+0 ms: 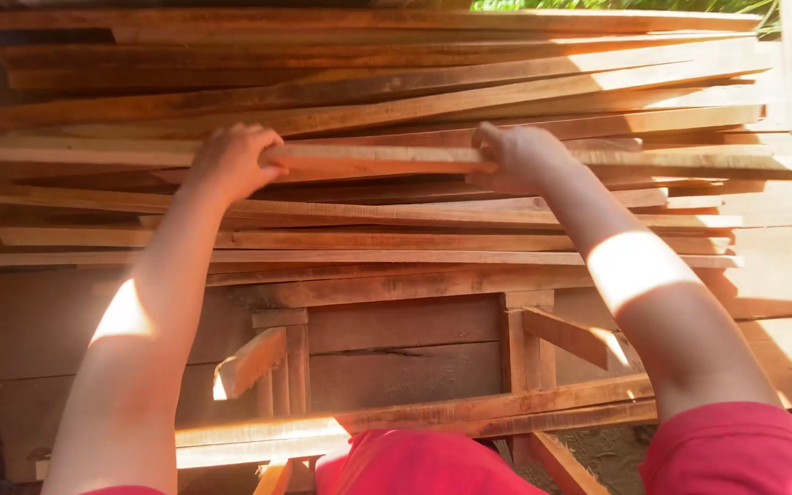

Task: Organizing and stacking thin wooden planks from a pile into a wooden frame.

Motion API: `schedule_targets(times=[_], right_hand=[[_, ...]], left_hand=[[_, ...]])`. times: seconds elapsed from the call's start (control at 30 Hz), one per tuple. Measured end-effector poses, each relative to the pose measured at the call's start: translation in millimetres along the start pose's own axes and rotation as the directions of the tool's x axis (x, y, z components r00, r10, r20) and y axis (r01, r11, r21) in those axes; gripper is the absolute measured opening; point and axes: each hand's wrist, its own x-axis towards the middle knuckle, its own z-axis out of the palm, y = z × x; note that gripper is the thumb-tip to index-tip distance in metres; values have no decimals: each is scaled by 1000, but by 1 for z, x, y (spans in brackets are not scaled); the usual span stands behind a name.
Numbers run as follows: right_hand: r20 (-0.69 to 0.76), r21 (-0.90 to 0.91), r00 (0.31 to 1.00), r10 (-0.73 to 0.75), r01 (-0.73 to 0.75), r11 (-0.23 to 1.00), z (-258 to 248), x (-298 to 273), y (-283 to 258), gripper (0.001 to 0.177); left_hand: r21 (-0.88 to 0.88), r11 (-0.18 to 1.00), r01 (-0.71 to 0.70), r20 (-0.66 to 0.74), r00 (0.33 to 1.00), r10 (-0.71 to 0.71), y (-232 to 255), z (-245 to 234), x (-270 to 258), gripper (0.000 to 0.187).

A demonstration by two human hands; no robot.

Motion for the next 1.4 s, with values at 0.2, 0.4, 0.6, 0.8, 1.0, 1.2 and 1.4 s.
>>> schedule_targets(times=[0.2,0.4,0.6,0.8,1.0,1.2,1.4], right_hand=[[23,70,996,83,-85,994,-10,-116,-25,64],[47,65,993,105,-108,992,-40,-241,-77,64],[189,64,978,85,-99,993,-1,-304,-109,68],[259,233,965,34,-97,968,36,-334,-129,62],[199,251,980,-11,-40,967,109,-298,-102,68],[67,151,993,-94,83,985,154,-271,-78,68],[52,250,988,-148,131,959,192,-237,-61,63]], left_hand=[[37,997,69,85,994,-72,67,-30,-103,44],[-66,982,179,237,959,-159,145,-67,-225,41],[-143,966,216,233,956,-179,162,-31,-304,50],[-156,960,233,247,950,-191,157,9,-336,53],[-7,984,176,245,955,-169,144,53,-325,54],[104,991,81,138,986,-95,125,124,-296,51],[217,973,-77,73,995,63,115,181,-282,49]])
